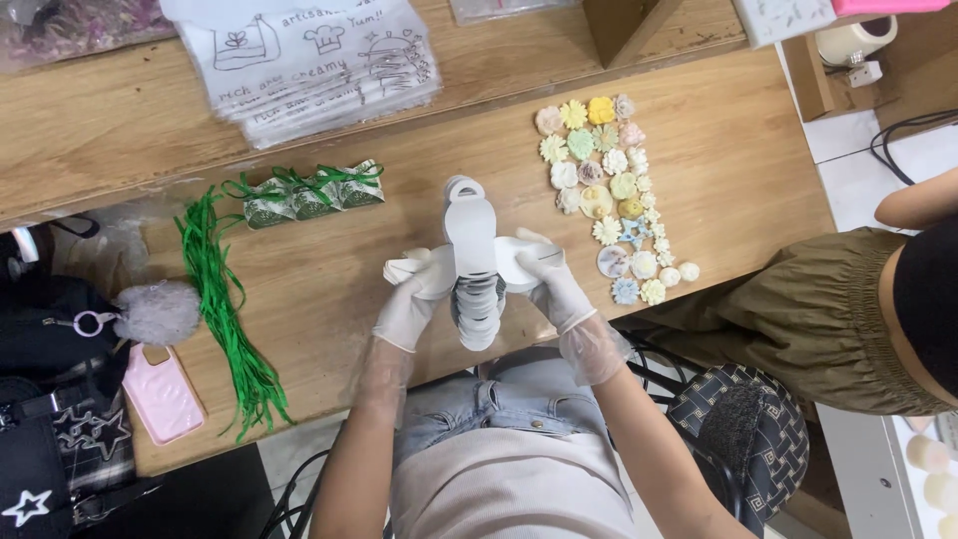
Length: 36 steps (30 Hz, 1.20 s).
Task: Wrapping and tying individual items in paper and ribbon.
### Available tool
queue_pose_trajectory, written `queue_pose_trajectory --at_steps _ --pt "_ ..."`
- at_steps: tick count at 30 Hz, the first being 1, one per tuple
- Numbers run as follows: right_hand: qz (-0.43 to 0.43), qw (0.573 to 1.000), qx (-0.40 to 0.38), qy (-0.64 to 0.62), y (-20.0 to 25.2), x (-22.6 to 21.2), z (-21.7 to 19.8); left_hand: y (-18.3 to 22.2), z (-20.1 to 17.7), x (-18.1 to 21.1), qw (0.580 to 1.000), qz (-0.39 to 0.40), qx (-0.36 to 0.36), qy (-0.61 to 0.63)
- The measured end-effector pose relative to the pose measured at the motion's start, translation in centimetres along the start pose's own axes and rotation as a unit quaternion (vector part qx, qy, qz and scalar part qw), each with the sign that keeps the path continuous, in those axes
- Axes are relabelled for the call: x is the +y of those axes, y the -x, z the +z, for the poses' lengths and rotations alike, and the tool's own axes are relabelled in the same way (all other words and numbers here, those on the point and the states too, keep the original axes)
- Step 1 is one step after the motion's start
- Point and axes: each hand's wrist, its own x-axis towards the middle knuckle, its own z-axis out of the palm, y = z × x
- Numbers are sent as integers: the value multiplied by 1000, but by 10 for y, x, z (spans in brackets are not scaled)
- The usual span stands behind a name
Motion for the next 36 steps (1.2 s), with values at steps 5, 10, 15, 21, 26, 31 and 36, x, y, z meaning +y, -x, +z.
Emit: queue_pose_trajectory --at_steps 5,10,15,21,26,31,36 --pt "-12 995 -19 -95 14 5 11 17 13 -9 998 15 -23 63" --pt "-6 984 -12 -179 19 17 15 18 -6 -22 996 -5 -33 87" --pt "-16 996 -46 -74 -1 4 15 12 -7 -6 999 -11 0 48" --pt "-87 988 123 41 -40 51 9 33 39 23 995 -1 52 83" --pt "-206 946 250 8 -70 128 -7 39 3 -14 992 -4 80 96" --pt "-243 907 336 77 -84 193 -51 8 -41 -50 998 5 56 26" --pt "-172 916 280 229 -57 172 -44 -7 -5 -65 893 115 285 -329"
